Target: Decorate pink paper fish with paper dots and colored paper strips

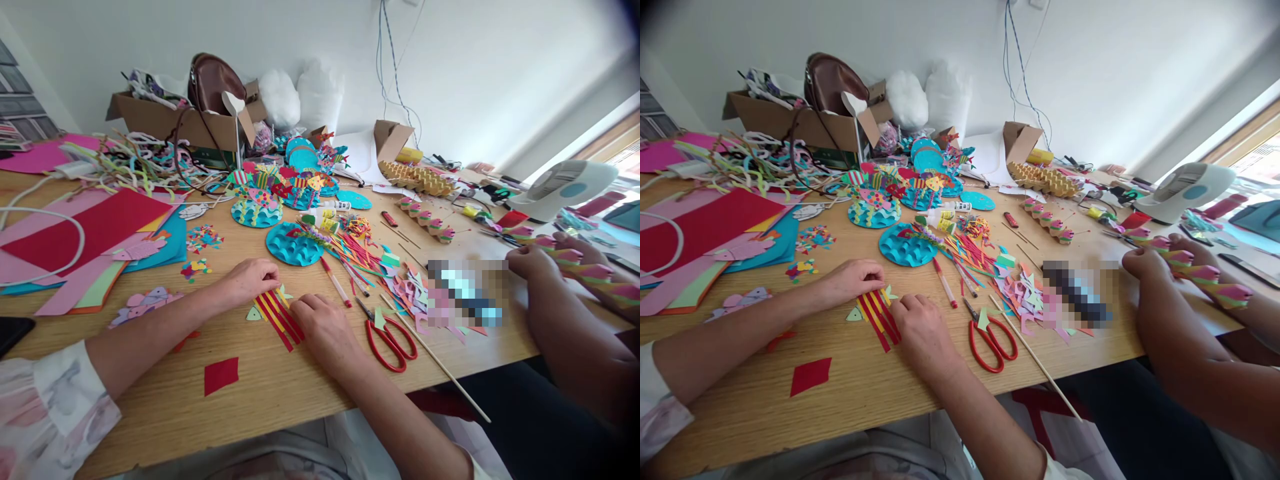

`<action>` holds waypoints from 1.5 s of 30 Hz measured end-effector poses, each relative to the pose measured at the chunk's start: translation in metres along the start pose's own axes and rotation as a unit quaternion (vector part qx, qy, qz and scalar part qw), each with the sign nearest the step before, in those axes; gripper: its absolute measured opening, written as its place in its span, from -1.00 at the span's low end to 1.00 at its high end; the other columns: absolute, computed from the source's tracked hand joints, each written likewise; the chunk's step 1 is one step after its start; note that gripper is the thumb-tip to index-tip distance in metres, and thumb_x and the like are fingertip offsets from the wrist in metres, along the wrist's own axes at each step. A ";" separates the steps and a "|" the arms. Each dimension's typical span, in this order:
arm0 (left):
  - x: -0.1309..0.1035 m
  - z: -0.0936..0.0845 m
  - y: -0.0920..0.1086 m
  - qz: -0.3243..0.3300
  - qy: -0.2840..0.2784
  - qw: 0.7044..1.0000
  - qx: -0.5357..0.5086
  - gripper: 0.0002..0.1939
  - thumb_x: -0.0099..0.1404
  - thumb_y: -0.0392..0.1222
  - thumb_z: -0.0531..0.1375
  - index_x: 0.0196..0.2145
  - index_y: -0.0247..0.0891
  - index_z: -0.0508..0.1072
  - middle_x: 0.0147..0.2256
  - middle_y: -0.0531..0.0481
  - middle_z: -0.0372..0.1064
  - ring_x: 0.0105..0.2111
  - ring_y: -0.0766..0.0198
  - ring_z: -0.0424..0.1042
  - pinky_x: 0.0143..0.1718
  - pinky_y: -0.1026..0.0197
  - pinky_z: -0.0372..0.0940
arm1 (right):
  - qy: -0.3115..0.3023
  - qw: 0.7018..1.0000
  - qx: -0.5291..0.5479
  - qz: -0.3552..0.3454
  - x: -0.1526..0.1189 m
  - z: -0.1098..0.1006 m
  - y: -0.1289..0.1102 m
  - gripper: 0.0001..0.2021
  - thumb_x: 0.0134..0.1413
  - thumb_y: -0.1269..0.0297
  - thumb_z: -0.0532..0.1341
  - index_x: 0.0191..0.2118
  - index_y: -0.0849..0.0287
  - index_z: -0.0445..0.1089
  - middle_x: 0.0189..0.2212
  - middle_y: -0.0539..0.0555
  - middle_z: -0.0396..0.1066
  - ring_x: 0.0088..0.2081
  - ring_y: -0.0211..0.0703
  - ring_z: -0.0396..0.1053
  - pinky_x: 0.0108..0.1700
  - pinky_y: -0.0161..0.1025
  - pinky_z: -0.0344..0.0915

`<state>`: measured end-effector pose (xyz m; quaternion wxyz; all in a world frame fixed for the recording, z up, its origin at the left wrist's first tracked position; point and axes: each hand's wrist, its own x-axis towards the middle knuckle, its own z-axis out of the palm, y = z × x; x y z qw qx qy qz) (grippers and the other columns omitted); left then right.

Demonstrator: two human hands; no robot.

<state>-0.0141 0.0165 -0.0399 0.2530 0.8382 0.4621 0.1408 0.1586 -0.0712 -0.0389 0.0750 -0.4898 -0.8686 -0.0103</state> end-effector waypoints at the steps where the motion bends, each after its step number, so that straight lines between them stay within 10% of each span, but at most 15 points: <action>1: 0.000 0.000 0.000 0.002 0.000 1.000 0.005 -0.83 0.09 -0.16 0.10 -0.53 -0.28 0.39 -0.53 0.06 0.28 -0.48 0.32 0.25 -0.47 0.32 0.06 | -0.001 1.000 0.001 0.000 0.000 0.000 0.000 -0.93 0.09 0.43 0.12 -0.35 0.16 0.32 -0.39 0.04 0.37 -0.33 -0.15 0.29 -0.34 -0.28 0.11; 45: -0.002 0.002 0.000 0.022 -0.013 0.995 0.092 -0.89 0.13 -0.25 0.11 -0.52 -0.28 0.36 -0.49 0.06 0.26 -0.43 0.30 0.25 -0.44 0.30 0.06 | -0.008 0.999 0.031 -0.023 -0.002 0.005 0.001 -0.91 0.10 0.45 0.10 -0.36 0.19 0.32 -0.34 0.05 0.32 -0.30 -0.19 0.20 -0.26 -0.31 0.11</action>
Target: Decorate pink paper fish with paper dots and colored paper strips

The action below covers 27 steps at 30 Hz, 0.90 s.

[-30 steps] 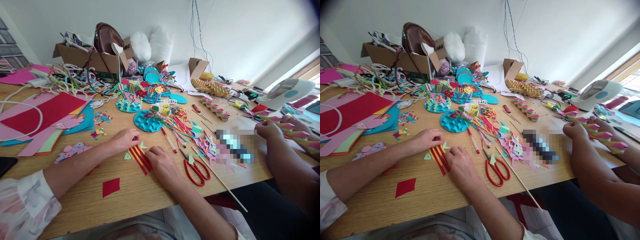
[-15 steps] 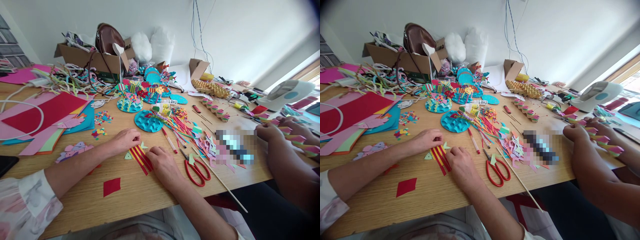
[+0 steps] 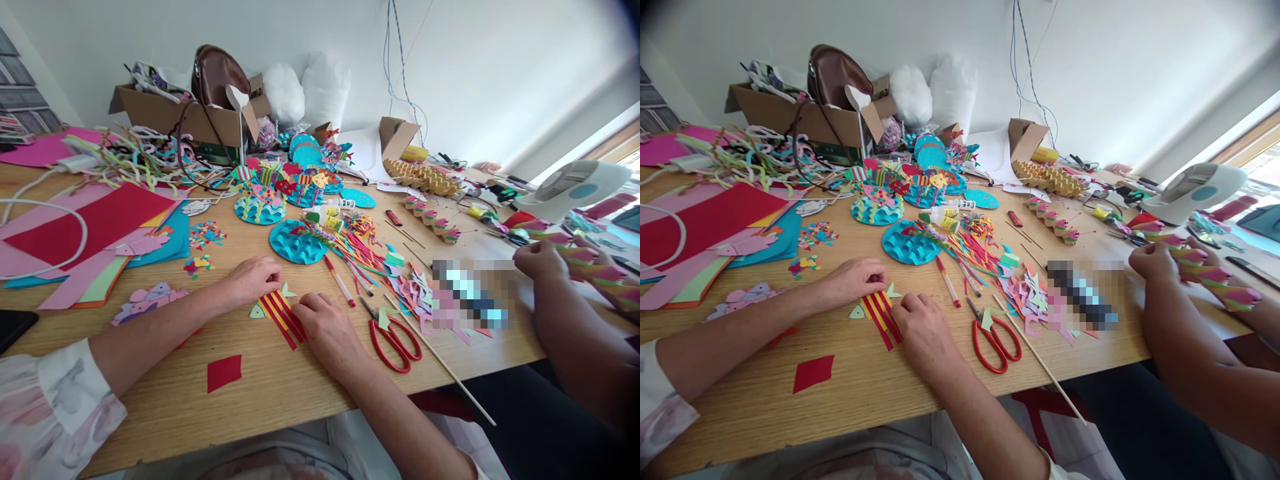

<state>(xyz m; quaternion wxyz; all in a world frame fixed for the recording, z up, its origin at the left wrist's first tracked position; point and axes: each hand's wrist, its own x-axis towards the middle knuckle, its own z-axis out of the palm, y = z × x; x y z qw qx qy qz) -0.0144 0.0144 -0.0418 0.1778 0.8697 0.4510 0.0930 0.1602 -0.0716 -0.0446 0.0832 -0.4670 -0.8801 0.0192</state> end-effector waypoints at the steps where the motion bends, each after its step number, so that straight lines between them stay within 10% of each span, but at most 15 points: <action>1: 0.000 0.000 0.001 -0.001 0.000 1.000 0.000 -0.89 0.13 -0.25 0.11 -0.52 -0.28 0.36 -0.49 0.06 0.26 -0.43 0.30 0.25 -0.43 0.31 0.06 | -0.001 1.000 0.001 0.001 0.000 0.000 0.000 -0.90 0.09 0.47 0.09 -0.36 0.19 0.32 -0.34 0.05 0.32 -0.30 -0.19 0.20 -0.26 -0.31 0.12; 21: 0.003 -0.004 0.004 -0.001 -0.031 0.999 0.010 -0.90 0.12 -0.28 0.10 -0.49 -0.25 0.40 -0.42 0.05 0.34 -0.37 0.29 0.29 -0.39 0.31 0.09 | -0.064 0.997 0.029 0.016 0.014 -0.030 -0.003 -0.79 0.13 0.47 0.00 -0.35 0.20 0.37 -0.37 0.07 0.35 -0.36 -0.26 0.31 -0.40 -0.35 0.07; 27: 0.003 -0.005 0.003 -0.001 -0.035 0.999 0.008 -0.90 0.12 -0.27 0.09 -0.49 -0.26 0.39 -0.44 0.04 0.32 -0.38 0.28 0.28 -0.39 0.30 0.09 | -0.037 0.982 -0.001 0.187 -0.018 -0.045 0.010 -0.86 0.10 0.40 0.06 -0.39 0.16 0.35 -0.37 0.05 0.37 -0.39 -0.23 0.33 -0.45 -0.32 0.03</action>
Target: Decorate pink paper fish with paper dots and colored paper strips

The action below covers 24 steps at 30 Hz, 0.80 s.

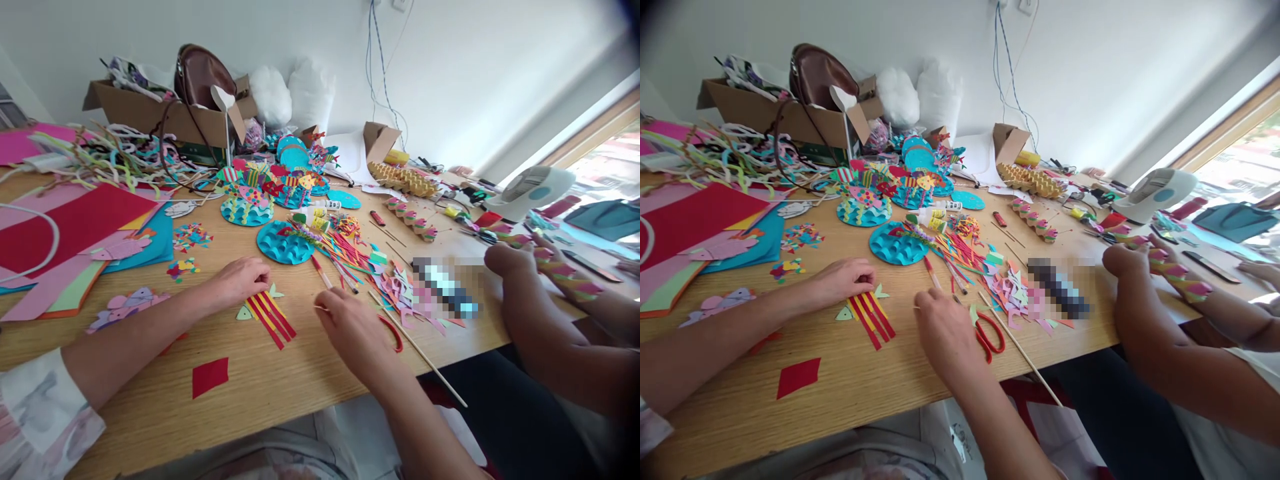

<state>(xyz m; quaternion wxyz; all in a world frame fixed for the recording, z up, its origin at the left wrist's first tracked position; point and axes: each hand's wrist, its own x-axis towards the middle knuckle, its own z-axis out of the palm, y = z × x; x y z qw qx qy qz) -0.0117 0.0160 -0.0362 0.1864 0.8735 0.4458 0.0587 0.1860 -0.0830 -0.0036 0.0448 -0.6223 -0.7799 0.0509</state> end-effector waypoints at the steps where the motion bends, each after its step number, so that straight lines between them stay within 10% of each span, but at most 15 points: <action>1: 0.000 0.000 -0.001 0.002 0.000 1.000 -0.001 -0.89 0.12 -0.27 0.09 -0.49 -0.26 0.39 -0.44 0.04 0.32 -0.38 0.28 0.28 -0.39 0.30 0.08 | 0.017 0.999 -0.001 0.051 -0.009 -0.002 0.011 -0.88 0.10 0.37 0.06 -0.37 0.15 0.34 -0.36 0.05 0.38 -0.38 -0.22 0.33 -0.45 -0.32 0.04; 8: 0.001 0.002 -0.004 0.009 0.003 1.000 -0.012 -0.88 0.12 -0.24 0.07 -0.51 -0.26 0.38 -0.46 0.04 0.29 -0.39 0.28 0.27 -0.41 0.30 0.08 | 0.003 0.964 -0.049 0.260 -0.071 0.002 0.095 -0.83 0.09 0.19 0.03 -0.36 0.13 0.28 -0.30 0.08 0.36 -0.34 -0.12 0.32 -0.46 -0.28 0.06; 17: -0.002 0.002 -0.002 0.005 0.013 1.000 -0.010 -0.87 0.11 -0.23 0.07 -0.52 -0.26 0.37 -0.47 0.03 0.29 -0.40 0.28 0.28 -0.41 0.30 0.09 | 0.014 0.962 -0.047 0.269 -0.072 0.020 0.115 -0.82 0.13 0.30 -0.07 -0.44 0.16 0.19 -0.37 0.12 0.30 -0.29 -0.08 0.30 -0.43 -0.26 0.10; 21: 0.000 0.004 -0.005 0.017 0.018 1.000 -0.015 -0.88 0.10 -0.22 0.07 -0.52 -0.26 0.37 -0.46 0.04 0.30 -0.39 0.28 0.28 -0.39 0.30 0.10 | 0.110 0.938 -0.028 0.327 -0.074 0.010 0.120 -0.83 0.11 0.28 -0.05 -0.41 0.16 0.22 -0.46 0.11 0.31 -0.41 -0.08 0.30 -0.45 -0.23 0.10; 24: 0.001 0.006 -0.007 0.017 0.025 0.999 -0.018 -0.88 0.09 -0.23 0.08 -0.52 -0.25 0.38 -0.47 0.05 0.30 -0.39 0.29 0.28 -0.39 0.31 0.11 | 0.296 0.909 0.063 0.287 -0.077 -0.005 0.114 -0.84 0.04 0.25 0.06 -0.26 0.16 0.26 -0.44 0.08 0.32 -0.42 -0.11 0.30 -0.38 -0.20 0.17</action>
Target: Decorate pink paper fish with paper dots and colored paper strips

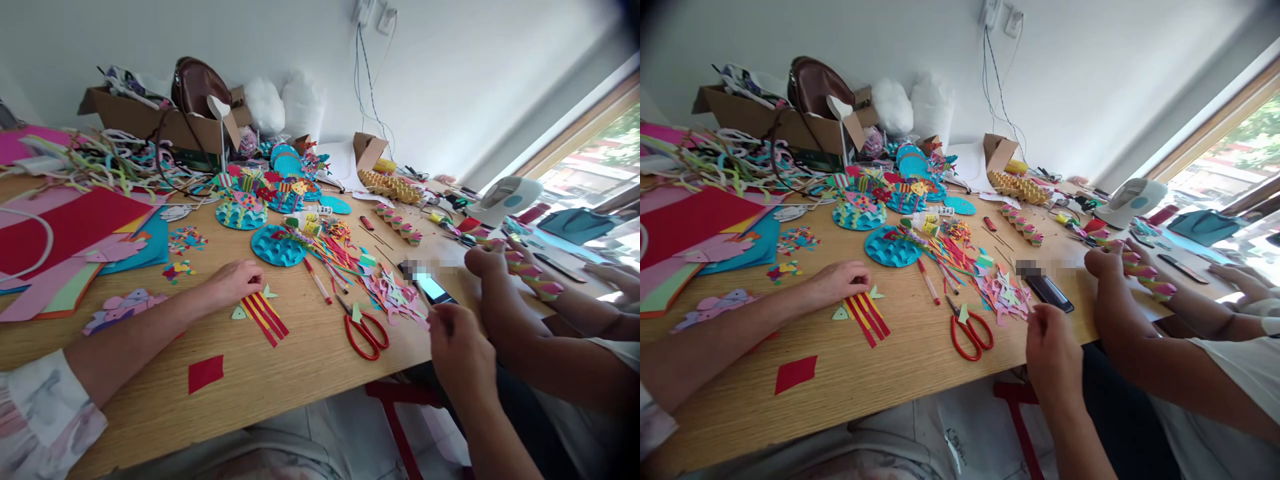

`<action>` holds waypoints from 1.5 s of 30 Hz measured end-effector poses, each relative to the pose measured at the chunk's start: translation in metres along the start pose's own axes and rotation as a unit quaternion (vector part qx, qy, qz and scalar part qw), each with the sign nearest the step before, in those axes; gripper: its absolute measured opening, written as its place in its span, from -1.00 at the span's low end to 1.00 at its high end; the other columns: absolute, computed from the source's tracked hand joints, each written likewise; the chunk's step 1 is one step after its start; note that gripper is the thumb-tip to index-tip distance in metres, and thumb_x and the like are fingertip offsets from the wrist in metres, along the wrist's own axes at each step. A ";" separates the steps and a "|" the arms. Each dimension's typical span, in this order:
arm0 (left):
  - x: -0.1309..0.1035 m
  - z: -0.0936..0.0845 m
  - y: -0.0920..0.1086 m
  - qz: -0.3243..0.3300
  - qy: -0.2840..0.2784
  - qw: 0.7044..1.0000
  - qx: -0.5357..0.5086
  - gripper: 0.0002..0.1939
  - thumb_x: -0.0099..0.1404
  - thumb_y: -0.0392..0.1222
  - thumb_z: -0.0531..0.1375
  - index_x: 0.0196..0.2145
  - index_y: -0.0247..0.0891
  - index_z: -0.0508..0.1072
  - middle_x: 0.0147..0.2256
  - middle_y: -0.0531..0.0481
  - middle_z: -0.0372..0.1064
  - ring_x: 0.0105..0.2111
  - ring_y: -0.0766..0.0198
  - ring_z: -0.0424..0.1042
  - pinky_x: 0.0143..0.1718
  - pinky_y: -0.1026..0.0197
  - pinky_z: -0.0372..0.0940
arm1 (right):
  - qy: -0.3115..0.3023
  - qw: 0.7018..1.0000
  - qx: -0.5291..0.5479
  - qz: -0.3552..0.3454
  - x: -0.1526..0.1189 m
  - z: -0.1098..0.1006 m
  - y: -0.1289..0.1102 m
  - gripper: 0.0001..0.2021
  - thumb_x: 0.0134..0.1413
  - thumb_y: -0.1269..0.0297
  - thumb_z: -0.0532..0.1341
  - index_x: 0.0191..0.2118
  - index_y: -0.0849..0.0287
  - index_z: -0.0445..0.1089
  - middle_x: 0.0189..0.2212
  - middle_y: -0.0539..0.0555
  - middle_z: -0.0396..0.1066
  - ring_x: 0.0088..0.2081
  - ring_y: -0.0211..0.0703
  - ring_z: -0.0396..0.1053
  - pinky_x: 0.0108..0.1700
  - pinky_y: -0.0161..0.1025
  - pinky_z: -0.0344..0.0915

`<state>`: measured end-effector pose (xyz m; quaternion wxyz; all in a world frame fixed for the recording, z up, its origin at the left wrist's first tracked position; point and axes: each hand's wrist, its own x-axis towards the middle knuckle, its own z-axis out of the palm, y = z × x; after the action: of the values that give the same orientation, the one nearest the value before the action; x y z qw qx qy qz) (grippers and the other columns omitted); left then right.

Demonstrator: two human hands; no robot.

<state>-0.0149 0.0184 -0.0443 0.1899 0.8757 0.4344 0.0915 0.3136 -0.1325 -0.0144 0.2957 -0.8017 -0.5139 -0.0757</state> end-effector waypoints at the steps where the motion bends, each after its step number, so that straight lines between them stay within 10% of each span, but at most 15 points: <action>1: 0.000 0.000 0.000 -0.002 0.003 1.000 0.000 -0.89 0.09 -0.24 0.08 -0.51 -0.25 0.39 -0.47 0.05 0.29 -0.40 0.29 0.28 -0.40 0.32 0.11 | 0.034 0.996 0.080 -0.018 -0.001 -0.005 -0.007 -0.79 0.03 0.23 0.08 -0.20 0.15 0.26 -0.45 0.05 0.31 -0.43 -0.14 0.29 -0.37 -0.21 0.19; 11: -0.003 0.002 0.000 0.007 0.019 1.000 -0.006 -0.89 0.11 -0.28 0.09 -0.51 -0.26 0.41 -0.44 0.04 0.33 -0.37 0.29 0.29 -0.38 0.31 0.11 | -0.197 0.876 0.437 -0.047 -0.020 -0.021 -0.093 -0.81 -0.05 0.24 0.22 -0.24 0.06 0.44 -0.44 0.05 0.42 -0.38 -0.14 0.37 -0.39 -0.24 0.33; 18: -0.003 0.003 0.000 0.014 0.020 1.000 -0.005 -0.90 0.11 -0.28 0.09 -0.51 -0.26 0.40 -0.43 0.05 0.34 -0.37 0.29 0.30 -0.38 0.30 0.10 | -0.121 0.861 0.466 -0.165 -0.002 0.015 -0.123 -0.92 -0.07 0.36 0.24 -0.52 0.10 0.45 -0.46 0.02 0.43 -0.36 -0.19 0.34 -0.45 -0.30 0.31; 22: -0.002 0.003 -0.001 0.012 0.022 1.000 -0.001 -0.90 0.11 -0.29 0.09 -0.51 -0.25 0.39 -0.43 0.05 0.33 -0.37 0.29 0.30 -0.38 0.30 0.10 | -0.178 0.824 0.508 -0.175 -0.006 0.036 -0.144 -0.90 0.04 0.38 0.15 -0.39 0.14 0.42 -0.41 0.02 0.41 -0.46 -0.28 0.35 -0.51 -0.33 0.30; 45: 0.001 0.003 0.001 0.001 0.002 1.000 0.025 -0.91 0.15 -0.24 0.14 -0.46 -0.25 0.43 -0.44 0.05 0.33 -0.36 0.29 0.30 -0.37 0.30 0.10 | -0.247 0.848 0.391 -0.259 -0.014 0.080 -0.163 -0.81 0.15 0.28 0.00 -0.38 0.17 0.31 -0.48 0.05 0.40 -0.46 -0.26 0.36 -0.41 -0.32 0.29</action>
<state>-0.0125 0.0178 -0.0465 0.1665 0.8805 0.4361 0.0823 0.1505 -0.0508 -0.0213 0.4180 -0.4497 -0.7457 0.2586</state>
